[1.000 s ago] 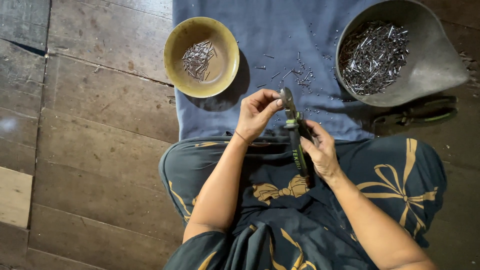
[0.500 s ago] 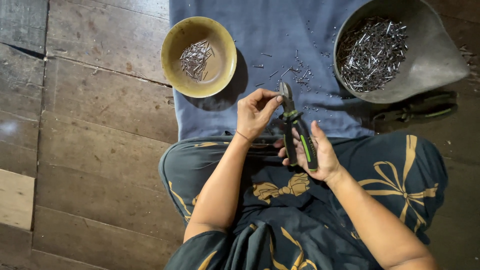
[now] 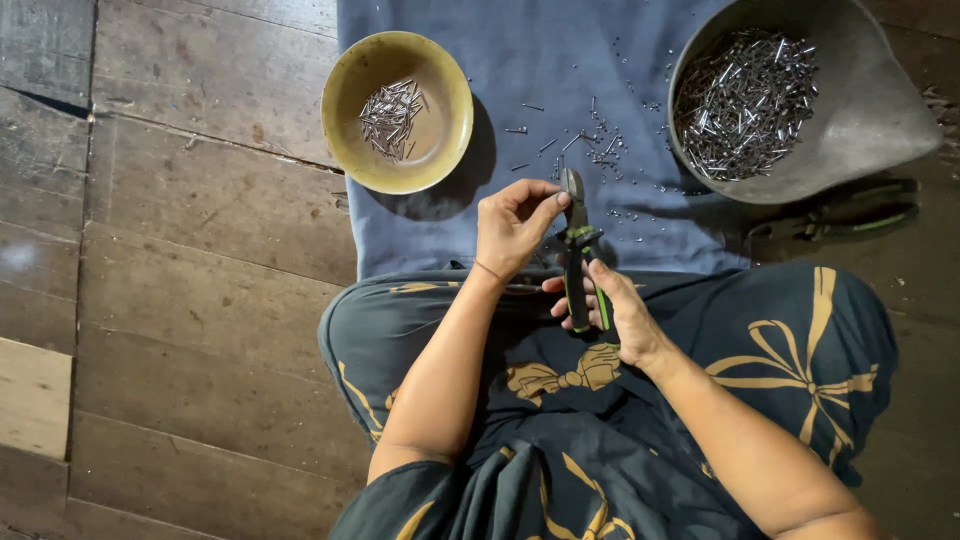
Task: Cutting small metal pins into pieces using a pair of pliers while sitting on the floor.
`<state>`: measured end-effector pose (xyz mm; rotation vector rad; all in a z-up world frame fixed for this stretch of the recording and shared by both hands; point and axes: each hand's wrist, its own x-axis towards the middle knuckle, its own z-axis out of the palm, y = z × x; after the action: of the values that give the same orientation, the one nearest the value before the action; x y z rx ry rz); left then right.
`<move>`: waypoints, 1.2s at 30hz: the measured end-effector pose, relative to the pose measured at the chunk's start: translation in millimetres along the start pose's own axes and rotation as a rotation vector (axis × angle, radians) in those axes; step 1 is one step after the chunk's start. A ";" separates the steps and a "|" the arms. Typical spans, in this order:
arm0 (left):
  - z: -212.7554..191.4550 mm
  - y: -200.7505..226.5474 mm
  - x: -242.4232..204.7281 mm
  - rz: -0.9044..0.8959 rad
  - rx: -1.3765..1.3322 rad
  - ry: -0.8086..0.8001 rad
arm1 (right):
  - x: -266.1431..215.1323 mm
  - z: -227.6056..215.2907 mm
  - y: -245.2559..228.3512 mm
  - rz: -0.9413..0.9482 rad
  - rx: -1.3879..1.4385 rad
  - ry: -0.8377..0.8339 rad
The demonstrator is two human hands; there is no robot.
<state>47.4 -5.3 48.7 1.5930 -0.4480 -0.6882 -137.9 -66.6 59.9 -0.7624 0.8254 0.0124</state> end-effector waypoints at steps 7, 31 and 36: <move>1.1 -3.8 -0.6 -0.018 -0.023 -0.024 | -7.0 11.7 -6.8 0.037 -0.025 0.056; -26.9 10.2 18.5 0.310 0.171 0.220 | -2.0 -1.0 -4.5 0.140 0.222 0.036; -63.0 -2.0 34.4 0.450 0.535 0.707 | 2.6 -16.2 -24.9 0.067 0.257 0.162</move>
<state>114.4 20.1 43.3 2.0056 -0.4505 0.3784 -139.5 -95.6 66.2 -0.4978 0.9851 -0.0951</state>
